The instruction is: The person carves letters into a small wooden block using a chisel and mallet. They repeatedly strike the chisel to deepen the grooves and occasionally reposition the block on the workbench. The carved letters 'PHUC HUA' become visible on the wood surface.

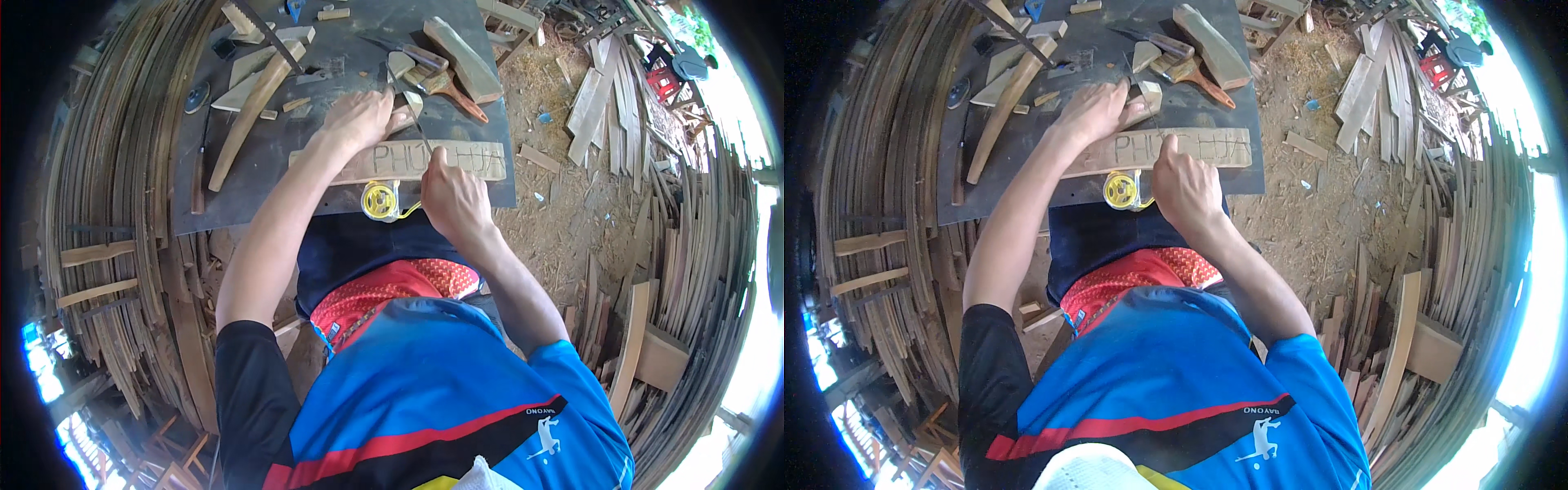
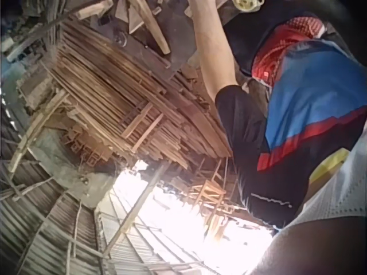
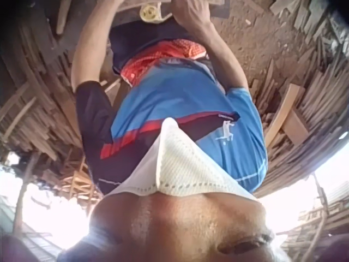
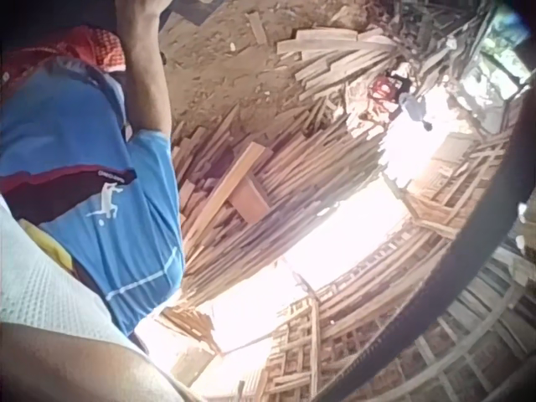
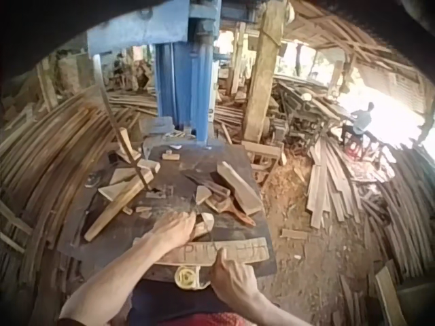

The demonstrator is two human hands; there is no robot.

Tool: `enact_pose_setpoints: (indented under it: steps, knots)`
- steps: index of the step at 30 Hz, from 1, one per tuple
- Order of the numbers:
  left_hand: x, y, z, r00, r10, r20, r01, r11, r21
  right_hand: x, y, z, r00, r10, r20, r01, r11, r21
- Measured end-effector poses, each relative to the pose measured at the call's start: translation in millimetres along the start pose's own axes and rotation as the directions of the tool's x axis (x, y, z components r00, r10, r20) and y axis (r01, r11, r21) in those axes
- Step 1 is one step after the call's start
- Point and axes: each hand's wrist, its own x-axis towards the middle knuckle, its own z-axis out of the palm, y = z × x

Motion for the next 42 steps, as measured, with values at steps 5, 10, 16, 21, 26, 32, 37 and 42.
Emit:
enact_pose_setpoints:
  steps: [5,10,16,21,26,32,37,42]
  knots:
    - [-2,-3,-4,0.998,0.024,0.050,-0.018,0.994,-0.106,3,-3,2,0.999,-0.009,0.032,0.008,0.999,0.040]
    - [-1,-4,2,0.999,-0.001,0.038,0.007,0.989,-0.147,26,4,6,0.997,-0.027,-0.069,0.037,0.988,0.151]
    - [8,-11,1,1.000,-0.006,0.022,0.008,0.995,-0.098,32,-3,4,1.000,0.017,-0.014,-0.015,0.993,0.117]
    - [9,-11,2,0.996,-0.007,0.083,0.012,0.998,-0.059,0,-7,-7,0.990,0.107,0.096,-0.116,0.990,0.086]
    - [4,-14,10,0.998,0.032,-0.061,-0.041,0.988,-0.148,32,-6,5,1.000,-0.012,-0.024,0.014,0.995,0.094]
    - [7,-19,12,0.994,0.082,-0.075,-0.090,0.990,-0.111,-2,-2,-2,0.997,0.053,0.056,-0.058,0.994,0.093]
    - [-7,0,10,0.998,0.012,-0.065,-0.022,0.987,-0.159,-11,-4,0,0.999,0.030,0.036,-0.032,0.999,0.042]
    - [-29,20,38,0.978,0.034,-0.205,-0.040,0.999,-0.026,-55,20,6,0.984,0.140,0.110,-0.146,0.988,0.047]
